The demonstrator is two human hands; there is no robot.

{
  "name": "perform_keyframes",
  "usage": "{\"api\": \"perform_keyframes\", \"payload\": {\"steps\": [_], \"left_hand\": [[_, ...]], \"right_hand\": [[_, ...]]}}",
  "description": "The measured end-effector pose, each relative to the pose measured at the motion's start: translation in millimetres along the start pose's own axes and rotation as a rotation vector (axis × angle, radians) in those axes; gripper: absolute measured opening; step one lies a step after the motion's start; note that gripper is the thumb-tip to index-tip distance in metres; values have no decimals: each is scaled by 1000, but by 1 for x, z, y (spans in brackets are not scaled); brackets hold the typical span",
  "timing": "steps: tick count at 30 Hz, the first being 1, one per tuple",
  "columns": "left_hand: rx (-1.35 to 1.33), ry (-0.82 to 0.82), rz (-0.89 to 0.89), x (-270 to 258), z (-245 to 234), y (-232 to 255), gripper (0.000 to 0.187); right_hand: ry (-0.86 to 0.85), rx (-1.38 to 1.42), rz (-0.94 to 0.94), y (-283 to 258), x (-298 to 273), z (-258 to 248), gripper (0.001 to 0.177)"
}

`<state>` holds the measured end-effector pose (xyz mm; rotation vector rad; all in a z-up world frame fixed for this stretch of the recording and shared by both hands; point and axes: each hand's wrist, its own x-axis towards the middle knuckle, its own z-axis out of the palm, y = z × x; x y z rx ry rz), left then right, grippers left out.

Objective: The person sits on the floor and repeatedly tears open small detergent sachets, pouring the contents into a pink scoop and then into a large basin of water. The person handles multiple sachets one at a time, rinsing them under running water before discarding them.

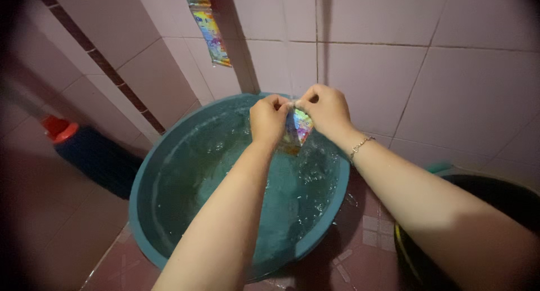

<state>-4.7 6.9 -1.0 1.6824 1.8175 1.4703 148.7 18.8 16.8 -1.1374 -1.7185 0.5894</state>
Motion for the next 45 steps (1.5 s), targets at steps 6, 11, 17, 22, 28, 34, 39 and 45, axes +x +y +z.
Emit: {"api": "perform_keyframes", "payload": {"steps": [6,11,17,22,28,34,39,45], "left_hand": [[36,-41,-57,5,-5,6,15],[42,-11,-41,5,-2,7,16],[62,-18,-127,3,2,8,15],[129,13,-123,8,6,1,14],[202,19,-135,16,13,-10,19],[189,26,-104,17,15,-16,22],[161,7,-161,19,11,-13,18],[134,-2,-173,19,9,-5,17]], "right_hand": [[-99,48,253,-10,4,-4,18],[-13,-71,15,-4,10,0,11],[-18,-46,45,5,7,2,11],[5,-45,75,7,7,3,10],[30,-45,27,10,12,7,10],[1,-17,67,11,12,8,10],[8,169,150,7,8,12,9],[-33,134,189,2,8,7,8]]}}
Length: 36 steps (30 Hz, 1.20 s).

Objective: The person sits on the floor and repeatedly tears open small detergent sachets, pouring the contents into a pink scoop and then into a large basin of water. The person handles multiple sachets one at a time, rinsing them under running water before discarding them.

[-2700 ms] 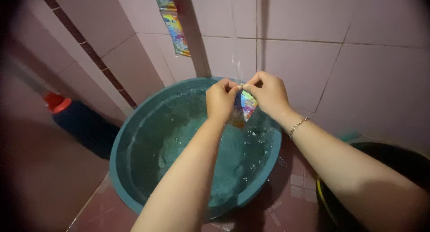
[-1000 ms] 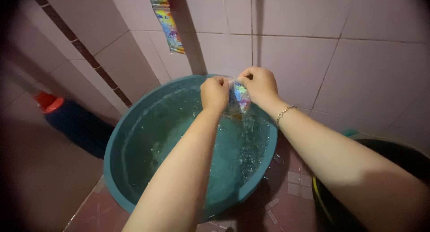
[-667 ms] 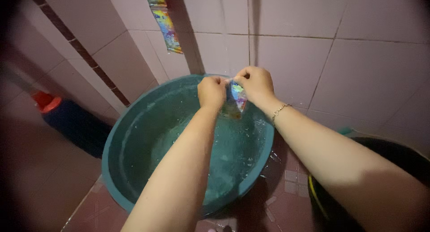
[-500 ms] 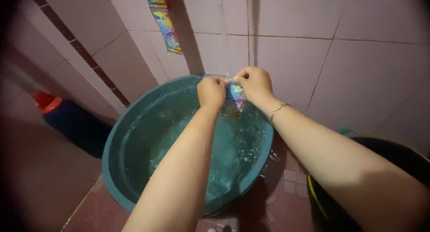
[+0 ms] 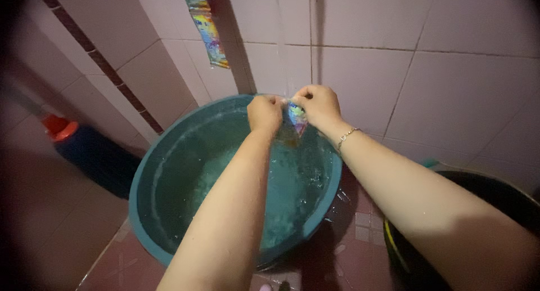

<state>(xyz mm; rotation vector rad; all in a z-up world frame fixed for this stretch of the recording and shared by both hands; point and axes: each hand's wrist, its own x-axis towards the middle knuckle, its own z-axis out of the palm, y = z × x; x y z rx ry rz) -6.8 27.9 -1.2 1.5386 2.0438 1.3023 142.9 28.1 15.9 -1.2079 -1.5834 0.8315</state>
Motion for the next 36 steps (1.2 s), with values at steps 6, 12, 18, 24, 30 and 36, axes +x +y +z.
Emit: {"api": "perform_keyframes", "payload": {"steps": [6,12,18,24,30,36], "left_hand": [[-12,-2,15,3,5,-5,19],[3,4,68,5,8,-8,20],[-31,-2,16,2,6,-6,19],[36,-26,3,2,2,-5,22],[-8,10,66,-11,-15,9,21],[-139,-28,204,-47,-67,16,17]], "right_hand": [[-1,-1,-18,4,1,0,8],[-2,24,-47,9,2,1,6],[-2,112,-6,8,0,3,7],[2,22,78,5,-3,4,7],[-52,248,42,3,-4,3,8],[-80,-170,-194,-35,-42,-21,11]]}}
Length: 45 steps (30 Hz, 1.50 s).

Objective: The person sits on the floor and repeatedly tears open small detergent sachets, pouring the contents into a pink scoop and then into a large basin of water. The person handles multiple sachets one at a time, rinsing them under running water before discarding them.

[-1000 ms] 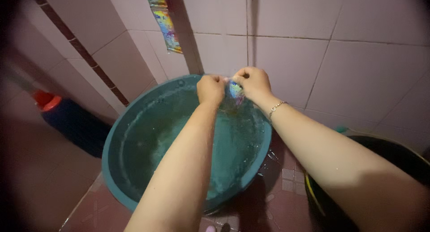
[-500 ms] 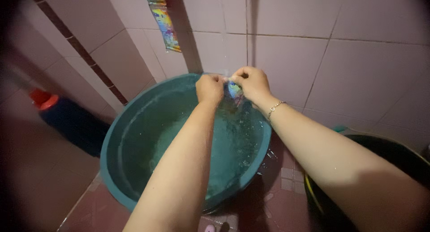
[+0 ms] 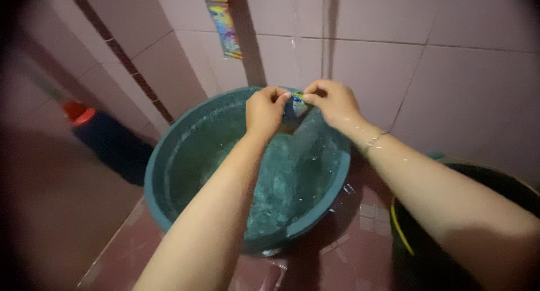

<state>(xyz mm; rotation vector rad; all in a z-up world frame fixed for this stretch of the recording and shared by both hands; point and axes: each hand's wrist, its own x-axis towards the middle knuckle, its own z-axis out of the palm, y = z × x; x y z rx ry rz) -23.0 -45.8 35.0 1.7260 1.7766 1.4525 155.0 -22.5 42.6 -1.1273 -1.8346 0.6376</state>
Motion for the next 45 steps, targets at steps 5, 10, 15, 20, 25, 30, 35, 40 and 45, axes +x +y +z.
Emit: {"api": "perform_keyframes", "payload": {"steps": [5,10,15,20,25,30,35,40,45], "left_hand": [[-354,-277,148,-70,-78,-4,32],[-354,-498,-93,-161,-151,-17,24],[-507,-495,-232,-252,-213,-26,21],[-472,-469,-286,-339,-271,-35,24],[-509,-342,-519,-462,-291,-43,41],[-909,-335,-873,-576,-236,-44,45],[-1320,-232,-1089,-620,-197,-66,42],[-1599,-168,-1145,-628,-175,-82,39],[-1596,-85,-1224,-627,-157,-86,37]], "right_hand": [[-131,385,40,-75,-43,-11,13],[-241,425,29,-146,-109,7,13],[-348,541,31,-196,-177,36,13],[-459,582,151,-215,-253,69,13],[-633,546,417,-192,-343,101,16],[-759,505,762,-137,-424,139,21],[-855,278,1020,-86,-460,160,26],[-787,345,1174,-71,-478,164,29],[-742,519,1249,-76,-488,156,25]]}}
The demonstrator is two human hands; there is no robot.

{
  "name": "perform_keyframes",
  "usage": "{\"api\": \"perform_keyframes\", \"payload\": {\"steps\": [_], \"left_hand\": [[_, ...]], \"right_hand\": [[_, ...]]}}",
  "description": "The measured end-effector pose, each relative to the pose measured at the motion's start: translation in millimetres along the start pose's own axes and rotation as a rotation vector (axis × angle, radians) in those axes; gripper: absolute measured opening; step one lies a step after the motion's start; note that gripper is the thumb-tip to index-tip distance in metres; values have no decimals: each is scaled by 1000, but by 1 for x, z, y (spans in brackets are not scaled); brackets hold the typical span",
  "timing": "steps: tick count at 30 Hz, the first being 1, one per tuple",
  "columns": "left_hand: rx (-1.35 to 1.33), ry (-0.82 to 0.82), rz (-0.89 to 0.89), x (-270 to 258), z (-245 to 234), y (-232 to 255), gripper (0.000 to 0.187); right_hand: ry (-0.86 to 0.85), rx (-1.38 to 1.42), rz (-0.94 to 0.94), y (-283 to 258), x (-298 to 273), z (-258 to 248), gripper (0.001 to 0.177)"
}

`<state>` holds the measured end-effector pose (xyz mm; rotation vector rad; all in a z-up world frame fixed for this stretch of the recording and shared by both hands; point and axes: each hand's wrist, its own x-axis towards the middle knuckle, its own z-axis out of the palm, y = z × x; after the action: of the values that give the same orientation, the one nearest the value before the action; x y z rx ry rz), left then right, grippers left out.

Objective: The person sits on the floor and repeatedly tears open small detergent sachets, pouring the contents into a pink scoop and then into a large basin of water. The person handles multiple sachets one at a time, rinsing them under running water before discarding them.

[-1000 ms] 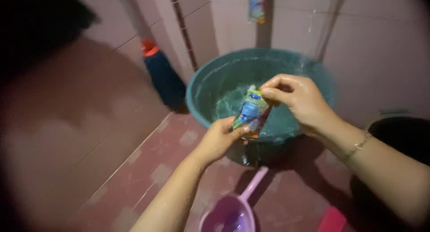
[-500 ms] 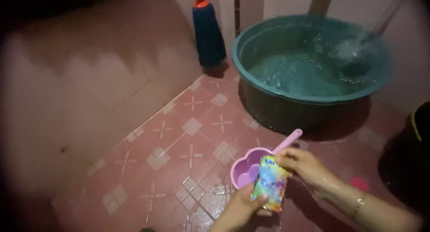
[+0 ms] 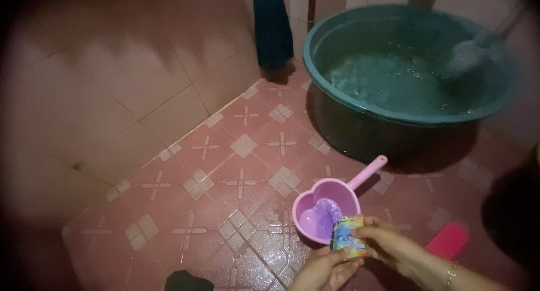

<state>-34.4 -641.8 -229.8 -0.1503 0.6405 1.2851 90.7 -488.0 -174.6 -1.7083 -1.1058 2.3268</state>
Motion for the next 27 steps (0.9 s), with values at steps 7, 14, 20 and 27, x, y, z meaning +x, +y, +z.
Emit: {"api": "perform_keyframes", "payload": {"steps": [7,14,20,27], "left_hand": [[-51,-4,17,1,-4,-4,36],[-18,98,-17,2,-15,-9,25],[40,79,-9,12,-28,-15,22],[38,90,-48,20,-35,-18,21]], "right_hand": [[-60,-217,125,8,-12,-5,21],[-177,-280,207,11,-30,4,24],[-212,-159,286,19,-21,-1,24],[-505,46,387,35,6,-20,31]]}}
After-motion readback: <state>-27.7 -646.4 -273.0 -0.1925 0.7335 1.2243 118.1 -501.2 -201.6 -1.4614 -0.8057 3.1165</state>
